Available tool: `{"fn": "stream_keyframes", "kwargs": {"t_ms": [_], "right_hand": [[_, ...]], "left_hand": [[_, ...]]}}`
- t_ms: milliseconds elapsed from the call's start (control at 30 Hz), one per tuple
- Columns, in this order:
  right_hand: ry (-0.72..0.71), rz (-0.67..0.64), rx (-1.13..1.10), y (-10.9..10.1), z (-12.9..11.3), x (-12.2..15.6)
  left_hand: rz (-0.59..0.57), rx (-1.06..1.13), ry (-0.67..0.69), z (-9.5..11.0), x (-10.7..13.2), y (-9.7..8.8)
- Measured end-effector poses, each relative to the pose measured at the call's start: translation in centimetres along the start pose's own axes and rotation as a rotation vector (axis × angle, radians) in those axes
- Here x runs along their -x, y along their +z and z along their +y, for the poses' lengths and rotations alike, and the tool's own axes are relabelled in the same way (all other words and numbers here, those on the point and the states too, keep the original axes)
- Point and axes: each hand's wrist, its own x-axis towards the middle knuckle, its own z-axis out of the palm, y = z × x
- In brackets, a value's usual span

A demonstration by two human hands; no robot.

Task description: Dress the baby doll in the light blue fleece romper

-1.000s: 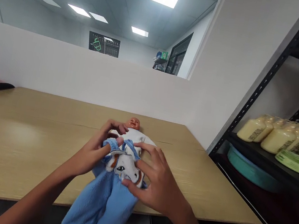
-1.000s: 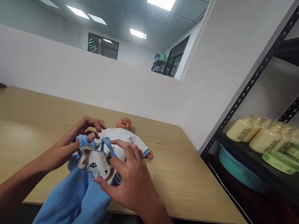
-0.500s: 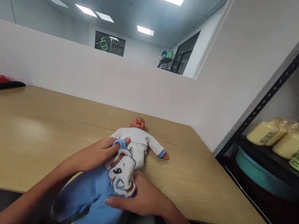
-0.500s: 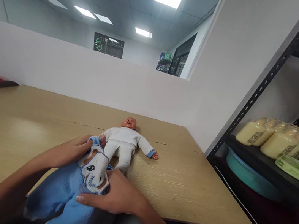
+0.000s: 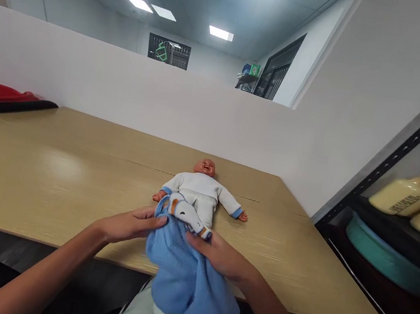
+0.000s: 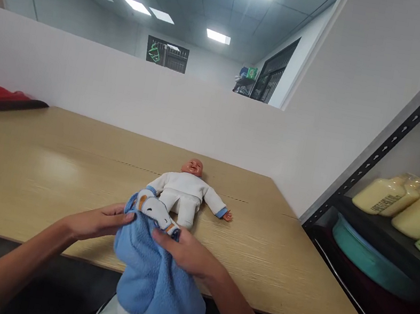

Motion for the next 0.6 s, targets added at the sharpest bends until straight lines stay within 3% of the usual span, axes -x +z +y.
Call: {"fn": "stream_keyframes", "kwargs": {"t_ms": [100, 133, 200, 333, 433, 600], "right_hand": [[0.077, -0.331, 0.138, -1.6, 0.3, 0.3], [0.082, -0.338, 0.165, -1.9, 0.5, 0.3], [0.109, -0.229, 0.122, -2.0, 1.2, 0.1], [0.230, 0.024, -0.242, -0.7, 2.0, -0.7], [0.282, -0.007, -0.361, 0.1, 2.1, -0.8], [0.232, -0.189, -0.372, -0.8, 2.6, 0.6]], "left_hand": [[0.021, -0.021, -0.050, -0.2, -0.2, 0.7], [0.039, -0.053, -0.067, -0.3, -0.2, 0.7], [0.067, -0.097, -0.092, -0.4, -0.1, 0.6], [-0.022, -0.073, -0.092, -1.3, 0.1, 0.1], [-0.079, 0.023, -0.082, -1.9, 0.0, 0.5], [0.018, 0.368, -0.020, -3.1, 0.0, 2.3]]}}
